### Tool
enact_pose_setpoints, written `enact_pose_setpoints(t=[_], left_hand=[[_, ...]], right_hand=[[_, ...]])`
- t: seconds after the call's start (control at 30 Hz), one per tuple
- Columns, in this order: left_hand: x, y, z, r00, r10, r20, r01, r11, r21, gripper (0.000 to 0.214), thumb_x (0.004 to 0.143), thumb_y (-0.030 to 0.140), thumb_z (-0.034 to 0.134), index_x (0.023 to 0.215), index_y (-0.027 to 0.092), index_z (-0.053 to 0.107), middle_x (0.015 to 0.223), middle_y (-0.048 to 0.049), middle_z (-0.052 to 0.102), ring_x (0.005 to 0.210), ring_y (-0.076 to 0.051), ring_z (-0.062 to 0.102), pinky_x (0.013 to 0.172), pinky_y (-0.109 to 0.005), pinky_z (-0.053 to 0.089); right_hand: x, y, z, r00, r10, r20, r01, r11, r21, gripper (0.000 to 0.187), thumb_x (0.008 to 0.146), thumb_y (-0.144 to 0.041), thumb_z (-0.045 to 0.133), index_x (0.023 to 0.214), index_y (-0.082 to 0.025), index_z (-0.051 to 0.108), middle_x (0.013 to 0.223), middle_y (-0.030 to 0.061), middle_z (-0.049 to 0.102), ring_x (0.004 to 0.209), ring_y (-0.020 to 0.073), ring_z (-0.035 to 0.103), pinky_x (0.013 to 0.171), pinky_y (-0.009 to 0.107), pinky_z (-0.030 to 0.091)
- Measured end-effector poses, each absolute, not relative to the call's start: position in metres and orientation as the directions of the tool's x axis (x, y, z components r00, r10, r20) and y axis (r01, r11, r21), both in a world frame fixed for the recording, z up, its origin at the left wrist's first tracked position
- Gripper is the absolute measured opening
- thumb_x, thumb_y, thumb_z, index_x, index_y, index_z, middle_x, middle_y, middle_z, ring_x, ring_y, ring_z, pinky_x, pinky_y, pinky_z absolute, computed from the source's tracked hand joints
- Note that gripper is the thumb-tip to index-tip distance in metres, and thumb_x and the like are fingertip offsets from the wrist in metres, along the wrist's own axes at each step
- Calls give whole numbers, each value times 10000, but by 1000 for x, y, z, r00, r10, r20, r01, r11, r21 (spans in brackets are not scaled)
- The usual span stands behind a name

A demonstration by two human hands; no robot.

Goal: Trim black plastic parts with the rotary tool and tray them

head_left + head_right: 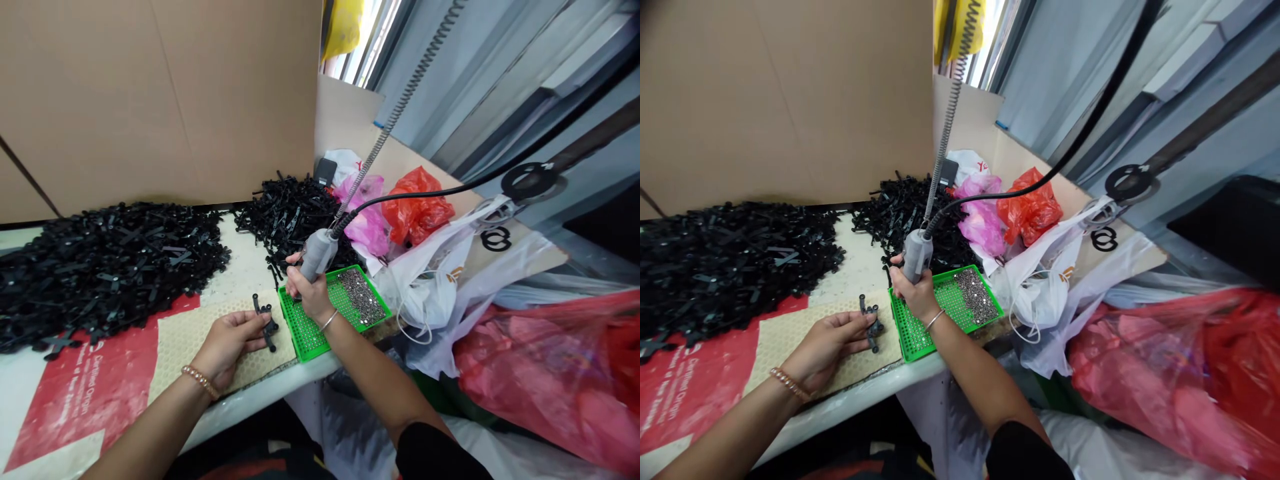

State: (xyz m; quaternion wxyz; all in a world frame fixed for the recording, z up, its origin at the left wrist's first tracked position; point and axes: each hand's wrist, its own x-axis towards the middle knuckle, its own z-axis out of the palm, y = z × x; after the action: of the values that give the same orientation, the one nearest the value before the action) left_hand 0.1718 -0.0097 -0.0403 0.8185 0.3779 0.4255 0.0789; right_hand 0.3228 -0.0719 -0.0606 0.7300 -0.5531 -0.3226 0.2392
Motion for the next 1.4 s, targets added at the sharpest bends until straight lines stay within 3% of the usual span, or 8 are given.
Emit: enact_pose_setpoints(t=[0.23,0.6,0.73,1.0,1.2,1.4], left_hand=[[171,-10,-43,624,442,-644,211,699,683,78,742,89,700,666,96,682,685,-84,708,593,-129,652,553,-193,540],[171,-10,-42,647,439,-624,202,690,695,66,683,91,745,665,104,682,663,-67,699,581,-126,647,542,-191,538],[171,-9,-47,649,450,-614,205,673,710,73,668,96,753,658,94,681,651,-62,688,553,-116,628,530,-194,534],[170,-10,-54,669,468,-577,185,648,739,145,617,144,796,685,92,680,685,-60,685,558,-111,616,517,-200,526],[169,-12,-55,688,471,-552,173,632,755,208,574,184,830,640,94,654,640,-52,660,531,-101,591,506,-193,520],[170,-10,-64,694,463,-552,182,629,756,250,546,218,833,632,94,634,617,-26,629,528,-92,568,508,-199,523]], right_hand=[[322,-73,-58,663,713,230,39,274,-961,307,784,-416,633,962,-173,578,476,-86,428,400,87,388,457,228,380],[318,-73,-54,643,736,214,63,227,-972,290,761,-447,615,867,-190,532,476,-87,413,394,91,383,444,234,367],[319,-74,-56,655,720,230,53,260,-964,307,766,-427,640,928,-177,568,483,-79,437,405,94,401,446,233,363],[304,-69,-17,764,603,230,-104,467,-878,470,755,-411,614,1175,-227,510,462,-119,296,390,80,280,461,218,347],[283,-55,-12,680,700,218,-254,503,-826,317,748,-355,644,1012,-212,541,461,-115,328,381,67,300,452,203,333],[280,-50,-17,695,694,185,-282,501,-818,304,731,-359,671,949,-191,541,443,-119,354,371,63,307,443,197,336]])
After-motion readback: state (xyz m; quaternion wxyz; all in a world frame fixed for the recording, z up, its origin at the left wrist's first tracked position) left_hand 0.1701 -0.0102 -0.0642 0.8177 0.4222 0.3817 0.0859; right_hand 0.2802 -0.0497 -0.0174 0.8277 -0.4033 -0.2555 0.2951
